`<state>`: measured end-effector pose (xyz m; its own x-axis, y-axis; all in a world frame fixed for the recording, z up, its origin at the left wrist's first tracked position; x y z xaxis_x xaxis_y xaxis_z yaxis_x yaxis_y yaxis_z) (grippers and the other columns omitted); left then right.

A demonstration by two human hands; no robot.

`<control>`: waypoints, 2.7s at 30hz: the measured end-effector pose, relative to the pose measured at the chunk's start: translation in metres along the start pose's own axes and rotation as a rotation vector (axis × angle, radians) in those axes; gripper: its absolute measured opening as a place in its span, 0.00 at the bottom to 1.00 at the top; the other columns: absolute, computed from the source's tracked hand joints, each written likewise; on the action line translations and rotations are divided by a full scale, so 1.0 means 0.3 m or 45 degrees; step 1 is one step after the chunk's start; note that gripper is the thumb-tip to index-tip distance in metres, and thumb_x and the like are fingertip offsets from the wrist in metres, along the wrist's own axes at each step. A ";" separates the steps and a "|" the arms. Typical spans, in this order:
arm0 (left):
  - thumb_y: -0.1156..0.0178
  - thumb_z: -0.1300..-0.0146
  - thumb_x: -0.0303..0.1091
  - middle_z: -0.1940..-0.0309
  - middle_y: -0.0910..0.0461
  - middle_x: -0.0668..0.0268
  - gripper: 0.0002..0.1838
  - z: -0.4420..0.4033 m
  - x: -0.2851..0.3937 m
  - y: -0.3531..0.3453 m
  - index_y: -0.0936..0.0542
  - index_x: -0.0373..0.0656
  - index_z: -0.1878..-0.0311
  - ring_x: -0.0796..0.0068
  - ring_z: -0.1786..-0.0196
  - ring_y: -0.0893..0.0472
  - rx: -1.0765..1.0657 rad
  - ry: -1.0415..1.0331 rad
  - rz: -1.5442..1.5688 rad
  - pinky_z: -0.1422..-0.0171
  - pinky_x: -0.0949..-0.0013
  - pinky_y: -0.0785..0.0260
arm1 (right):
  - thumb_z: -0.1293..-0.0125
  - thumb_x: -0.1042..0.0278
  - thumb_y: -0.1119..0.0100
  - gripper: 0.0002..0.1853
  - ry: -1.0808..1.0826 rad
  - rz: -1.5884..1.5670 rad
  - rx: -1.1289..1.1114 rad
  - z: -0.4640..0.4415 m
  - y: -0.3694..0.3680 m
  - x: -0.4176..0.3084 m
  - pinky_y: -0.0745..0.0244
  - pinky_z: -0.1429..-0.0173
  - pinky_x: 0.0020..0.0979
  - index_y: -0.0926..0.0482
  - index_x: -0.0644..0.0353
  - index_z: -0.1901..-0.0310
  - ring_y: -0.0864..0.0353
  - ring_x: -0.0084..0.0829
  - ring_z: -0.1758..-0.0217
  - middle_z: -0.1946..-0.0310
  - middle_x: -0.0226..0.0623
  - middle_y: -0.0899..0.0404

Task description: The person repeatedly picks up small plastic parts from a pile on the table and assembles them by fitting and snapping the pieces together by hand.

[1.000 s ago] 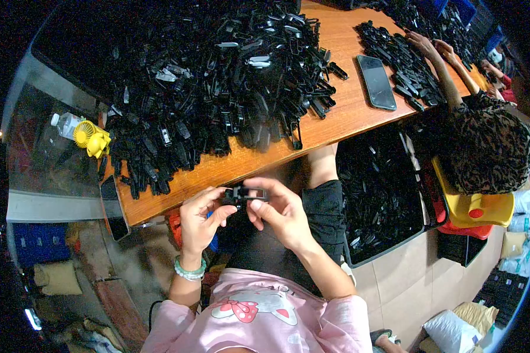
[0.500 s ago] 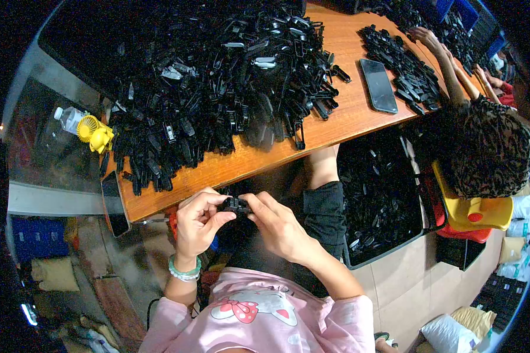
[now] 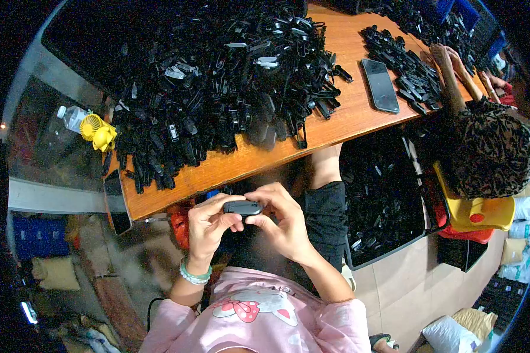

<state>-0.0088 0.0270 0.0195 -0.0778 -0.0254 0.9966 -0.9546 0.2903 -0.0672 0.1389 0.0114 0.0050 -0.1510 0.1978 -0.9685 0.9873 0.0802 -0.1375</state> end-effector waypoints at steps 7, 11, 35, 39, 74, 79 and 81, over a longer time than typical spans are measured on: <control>0.36 0.42 0.26 0.66 0.21 0.61 0.13 0.003 0.005 0.029 0.20 0.32 0.54 0.82 0.78 0.25 -0.069 -0.075 -0.140 0.75 0.79 0.34 | 0.52 0.78 0.31 0.14 0.023 0.081 0.052 -0.006 -0.012 0.020 0.31 0.62 0.24 0.18 0.65 0.60 0.26 0.25 0.64 0.64 0.35 0.26; 0.33 0.46 0.32 0.70 0.23 0.61 0.13 -0.075 0.019 0.118 0.20 0.34 0.61 0.71 0.75 0.24 0.237 -0.457 -0.854 0.72 0.70 0.33 | 0.51 0.79 0.32 0.17 -0.058 0.415 -0.054 -0.022 -0.016 0.036 0.30 0.64 0.26 0.19 0.65 0.57 0.26 0.26 0.69 0.67 0.37 0.25; 0.53 0.35 0.24 0.63 0.21 0.49 0.13 -0.085 -0.141 0.096 0.30 0.31 0.48 0.76 0.79 0.23 0.159 0.221 0.498 0.79 0.78 0.30 | 0.28 0.68 0.55 0.17 -0.250 -0.192 0.340 -0.110 0.120 0.133 0.32 0.72 0.19 0.33 0.62 0.41 0.29 0.20 0.70 0.62 0.36 0.26; 0.48 0.38 0.24 0.60 0.22 0.52 0.18 -0.067 -0.109 0.044 0.31 0.28 0.45 0.68 0.70 0.19 -0.045 0.180 0.455 0.67 0.70 0.21 | 0.28 0.66 0.55 0.19 -0.380 -0.560 0.143 -0.059 0.014 0.083 0.35 0.71 0.19 0.35 0.63 0.39 0.29 0.20 0.69 0.59 0.35 0.27; 0.40 0.38 0.30 0.66 0.23 0.65 0.14 -0.070 -0.076 0.048 0.21 0.32 0.52 0.82 0.75 0.25 -0.058 0.166 0.266 0.76 0.80 0.35 | 0.47 0.78 0.35 0.12 -0.062 0.179 0.048 -0.043 0.012 0.105 0.30 0.63 0.24 0.22 0.69 0.59 0.27 0.24 0.67 0.67 0.35 0.26; 0.37 0.41 0.33 0.69 0.26 0.61 0.14 -0.241 0.052 0.072 0.21 0.39 0.53 0.68 0.76 0.24 0.156 -0.546 -1.105 0.75 0.67 0.33 | 0.46 0.75 0.35 0.12 0.021 0.591 -0.158 -0.103 -0.001 0.054 0.31 0.63 0.28 0.22 0.65 0.60 0.26 0.32 0.68 0.68 0.39 0.26; 0.38 0.40 0.35 0.70 0.26 0.60 0.14 -0.309 0.069 0.062 0.22 0.40 0.54 0.64 0.77 0.23 0.160 -0.554 -1.267 0.75 0.64 0.32 | 0.46 0.78 0.38 0.10 0.287 0.841 0.068 -0.159 0.065 0.048 0.27 0.60 0.38 0.24 0.65 0.61 0.23 0.48 0.64 0.65 0.47 0.24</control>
<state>-0.0015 0.1207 0.0433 0.6734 -0.5381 0.5070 -0.6670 -0.1463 0.7305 0.1535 0.0624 -0.0018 0.4805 0.3871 -0.7870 0.8762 -0.1735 0.4496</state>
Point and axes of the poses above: each hand's wrist, its own z-axis away from the middle knuckle, its own y-axis out of the back of the hand, x = y × z, the point moved 5 cm from there along -z, towards the middle knuckle
